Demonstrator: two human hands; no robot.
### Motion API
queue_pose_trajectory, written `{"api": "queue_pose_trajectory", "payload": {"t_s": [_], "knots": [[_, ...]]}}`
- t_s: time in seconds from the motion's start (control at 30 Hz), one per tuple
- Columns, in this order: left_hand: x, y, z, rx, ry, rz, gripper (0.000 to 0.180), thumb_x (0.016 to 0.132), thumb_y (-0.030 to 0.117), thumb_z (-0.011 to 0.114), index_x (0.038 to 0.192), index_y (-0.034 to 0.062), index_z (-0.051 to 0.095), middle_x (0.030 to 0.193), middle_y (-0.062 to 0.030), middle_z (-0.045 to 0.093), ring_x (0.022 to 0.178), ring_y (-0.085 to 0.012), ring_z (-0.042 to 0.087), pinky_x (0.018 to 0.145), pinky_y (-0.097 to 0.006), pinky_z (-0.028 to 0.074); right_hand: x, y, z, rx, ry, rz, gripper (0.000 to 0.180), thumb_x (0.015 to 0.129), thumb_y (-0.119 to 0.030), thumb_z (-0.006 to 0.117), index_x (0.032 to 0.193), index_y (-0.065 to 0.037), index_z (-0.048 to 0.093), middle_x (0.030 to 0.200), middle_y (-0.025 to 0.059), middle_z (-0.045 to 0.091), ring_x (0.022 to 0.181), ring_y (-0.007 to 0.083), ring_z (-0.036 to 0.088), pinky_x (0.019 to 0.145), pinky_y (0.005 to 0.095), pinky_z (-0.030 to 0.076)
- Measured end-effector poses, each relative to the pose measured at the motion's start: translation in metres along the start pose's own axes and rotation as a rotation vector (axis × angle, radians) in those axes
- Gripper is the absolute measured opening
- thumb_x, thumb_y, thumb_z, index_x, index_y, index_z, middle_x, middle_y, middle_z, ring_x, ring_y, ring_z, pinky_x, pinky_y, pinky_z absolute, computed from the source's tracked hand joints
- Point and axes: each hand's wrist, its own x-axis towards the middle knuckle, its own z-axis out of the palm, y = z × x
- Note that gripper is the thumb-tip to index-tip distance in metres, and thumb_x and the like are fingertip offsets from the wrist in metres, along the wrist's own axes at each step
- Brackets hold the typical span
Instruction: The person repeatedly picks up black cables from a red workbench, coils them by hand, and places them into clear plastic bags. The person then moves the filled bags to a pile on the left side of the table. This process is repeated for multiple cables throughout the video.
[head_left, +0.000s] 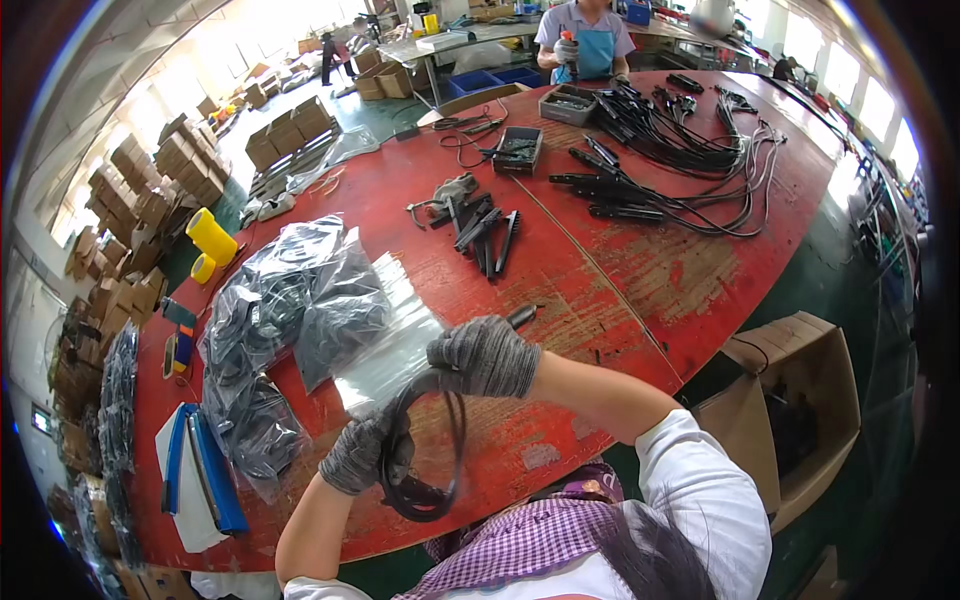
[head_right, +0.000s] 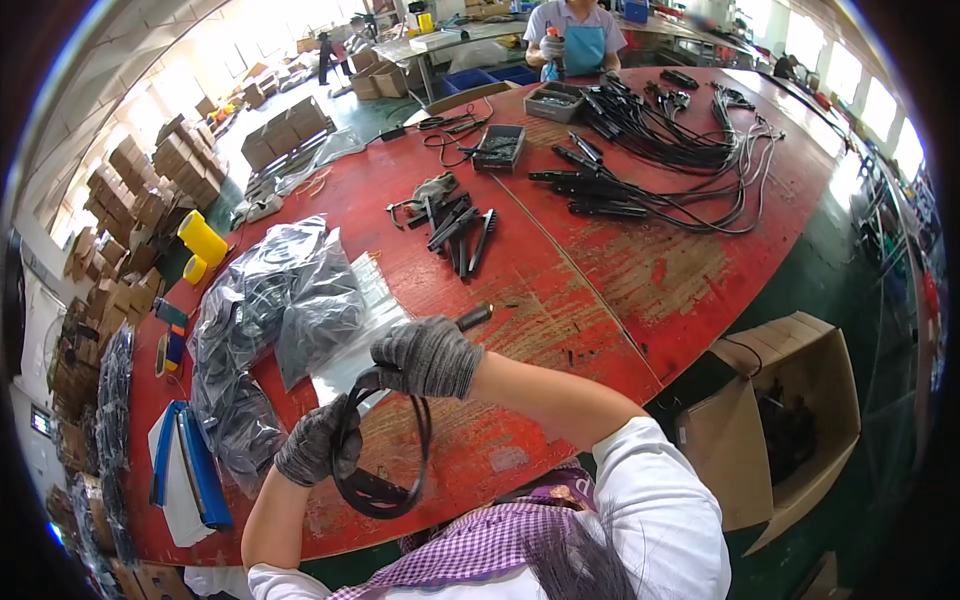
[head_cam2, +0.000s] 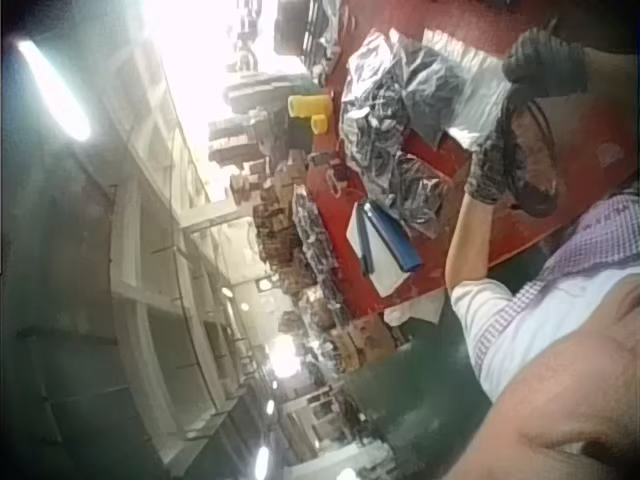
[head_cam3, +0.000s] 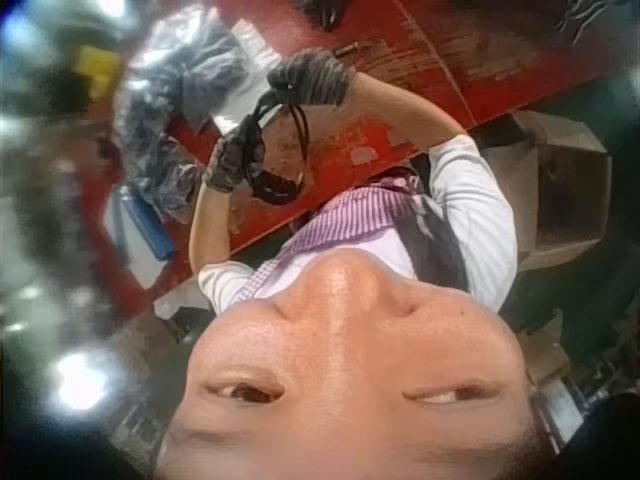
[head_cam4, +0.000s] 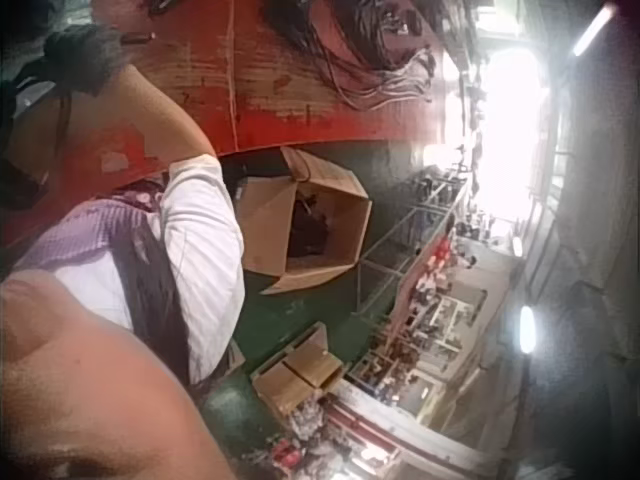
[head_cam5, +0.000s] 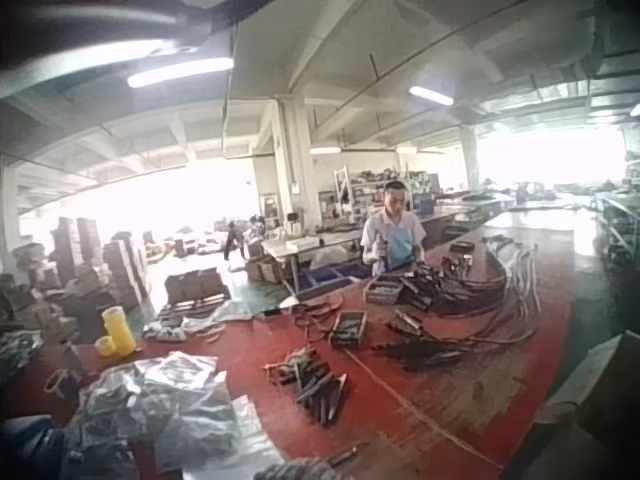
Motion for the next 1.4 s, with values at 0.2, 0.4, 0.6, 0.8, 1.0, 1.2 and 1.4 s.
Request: {"api": "queue_pose_trajectory", "payload": {"t_s": [0.2, 0.4, 0.6, 0.8, 1.0, 1.2, 1.4], "knots": [[0.007, -0.001, -0.005, 0.126, -0.072, 0.141, 0.037, 0.089, 0.043, 0.045, 0.081, 0.008, 0.05, 0.052, -0.0079, 0.052, 0.036, -0.0182, 0.048, 0.033, -0.029, 0.038, 0.007, -0.002, -0.02, -0.03, -0.098, -0.108, 0.036, 0.078, -0.046, 0.055, 0.073, -0.01, 0.059, 0.067, 0.0107, 0.059, 0.066, 0.0296, 0.06, 0.057, 0.042, 0.047], [0.003, 0.006, 0.002, -0.117, -0.165, 0.111, 0.036, 0.09, 0.042, 0.045, 0.081, 0.007, 0.05, 0.044, 0.001, 0.038, 0.03, -0.0105, 0.033, 0.029, -0.024, 0.028, 0.004, 0.008, -0.004, 0.076, 0.021, -0.052, 0.044, 0.079, -0.052, 0.051, 0.075, -0.009, 0.06, 0.071, 0.013, 0.058, 0.068, 0.0304, 0.058, 0.061, 0.0417, 0.046], [-0.007, -0.001, 0.008, -0.078, -0.046, 0.214, 0.028, 0.089, 0.03, 0.052, 0.082, 0.0033, 0.057, 0.041, 0.0052, 0.035, 0.027, -0.0057, 0.027, 0.027, -0.022, 0.021, -0.037, 0.054, 0.067, 0.488, -0.044, 0.314, 0.065, 0.078, -0.069, 0.038, 0.077, -0.008, 0.061, 0.074, 0.0148, 0.057, 0.072, 0.0309, 0.058, 0.065, 0.0401, 0.045], [-0.002, -0.006, 0.048, 0.479, -0.025, 0.276, 0.023, 0.083, 0.027, 0.06, 0.083, 0.0036, 0.059, 0.053, -0.0021, 0.052, 0.042, -0.013, 0.049, 0.04, -0.027, 0.037, -0.068, 0.047, 0.092, 1.728, 0.076, 0.807, 0.067, 0.073, -0.072, 0.043, 0.082, -0.008, 0.061, 0.077, 0.0114, 0.061, 0.075, 0.0244, 0.059, 0.067, 0.0382, 0.047], [0.017, -0.053, 0.077, 1.534, -0.277, 0.45, 0.03, 0.083, 0.037, 0.055, 0.08, 0.0072, 0.057, 0.058, -0.0093, 0.057, 0.053, -0.0258, 0.058, 0.049, -0.038, 0.043, -0.066, 0.041, 0.096, 2.616, 0.34, 0.666, 0.065, 0.07, -0.065, 0.056, 0.098, -0.006, 0.056, 0.092, 0.0136, 0.062, 0.085, 0.0281, 0.06, 0.077, 0.0443, 0.049], [0.036, -0.155, 0.07, 1.607, -0.234, 0.298, 0.038, 0.084, 0.046, 0.047, 0.078, 0.0089, 0.055, 0.054, -0.0141, 0.056, 0.055, -0.0323, 0.06, 0.051, -0.044, 0.046, -0.104, 0.083, 0.135, 0.686, -0.628, 0.848, 0.047, 0.082, -0.048, 0.054, 0.101, -0.005, 0.057, 0.068, 0.014, 0.063, 0.069, 0.0337, 0.062, 0.065, 0.0454, 0.048], [0.05, -0.218, 0.056, 1.433, -0.049, 0.488, 0.037, 0.079, 0.042, 0.052, 0.09, 0.0075, 0.058, 0.085, -0.0149, 0.061, 0.08, -0.0312, 0.06, 0.068, -0.043, 0.045, -0.131, 0.04, 0.166, -0.071, -0.197, 0.521, 0.063, 0.077, -0.041, 0.055, 0.127, -0.006, 0.039, 0.132, 0.0143, 0.039, 0.121, 0.0286, 0.036, 0.1, 0.0439, 0.025]]}}
